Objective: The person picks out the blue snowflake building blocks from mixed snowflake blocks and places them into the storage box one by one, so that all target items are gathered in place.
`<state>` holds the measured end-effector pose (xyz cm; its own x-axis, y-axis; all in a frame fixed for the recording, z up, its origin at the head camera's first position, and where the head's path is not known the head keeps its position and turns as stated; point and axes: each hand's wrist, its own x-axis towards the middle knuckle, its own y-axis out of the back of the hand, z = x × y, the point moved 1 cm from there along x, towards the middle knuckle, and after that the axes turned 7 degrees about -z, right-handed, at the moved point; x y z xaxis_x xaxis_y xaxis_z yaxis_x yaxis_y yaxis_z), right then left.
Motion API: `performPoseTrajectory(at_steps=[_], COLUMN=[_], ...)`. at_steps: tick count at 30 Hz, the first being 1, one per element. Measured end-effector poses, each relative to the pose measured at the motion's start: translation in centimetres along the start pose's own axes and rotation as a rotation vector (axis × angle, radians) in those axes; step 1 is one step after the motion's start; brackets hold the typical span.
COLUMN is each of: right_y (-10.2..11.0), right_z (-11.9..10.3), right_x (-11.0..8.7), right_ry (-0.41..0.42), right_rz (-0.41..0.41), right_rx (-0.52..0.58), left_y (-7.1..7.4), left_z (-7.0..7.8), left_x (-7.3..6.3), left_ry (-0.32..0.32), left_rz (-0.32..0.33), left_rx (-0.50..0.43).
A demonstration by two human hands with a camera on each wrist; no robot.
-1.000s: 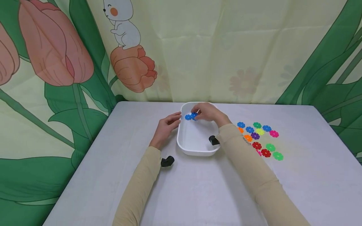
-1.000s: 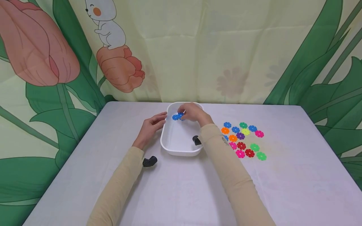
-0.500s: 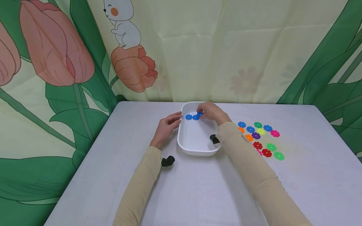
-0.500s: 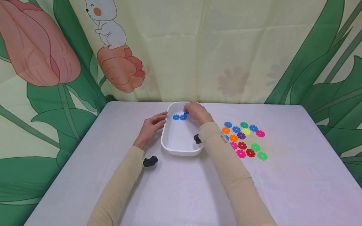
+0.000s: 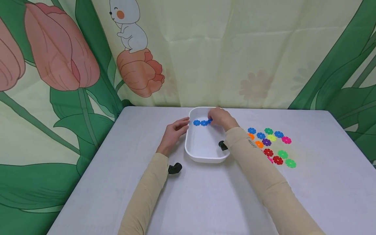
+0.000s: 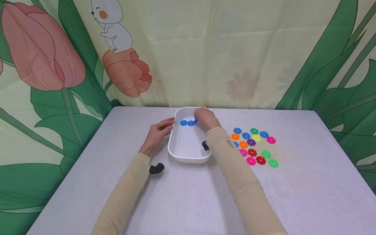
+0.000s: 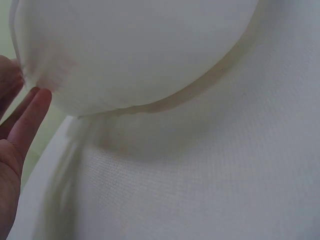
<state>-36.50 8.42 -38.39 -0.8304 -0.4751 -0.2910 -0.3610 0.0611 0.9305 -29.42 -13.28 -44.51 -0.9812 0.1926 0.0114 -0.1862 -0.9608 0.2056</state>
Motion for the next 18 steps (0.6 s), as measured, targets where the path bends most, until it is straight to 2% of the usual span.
performPoseTrajectory(at_steps=[9, 18], right_y=[-0.47, -0.56], right_z=[0.04, 0.13], right_x=[0.43, 0.47], right_ry=[0.011, -0.01], right_rz=[0.001, 0.003], right_rx=[-0.101, -0.095], left_y=[-0.14, -0.1], left_z=[0.03, 0.11], left_x=[-0.1, -0.05], left_ry=[0.007, 0.015], left_rz=[0.012, 0.012], left_rx=[0.016, 0.01])
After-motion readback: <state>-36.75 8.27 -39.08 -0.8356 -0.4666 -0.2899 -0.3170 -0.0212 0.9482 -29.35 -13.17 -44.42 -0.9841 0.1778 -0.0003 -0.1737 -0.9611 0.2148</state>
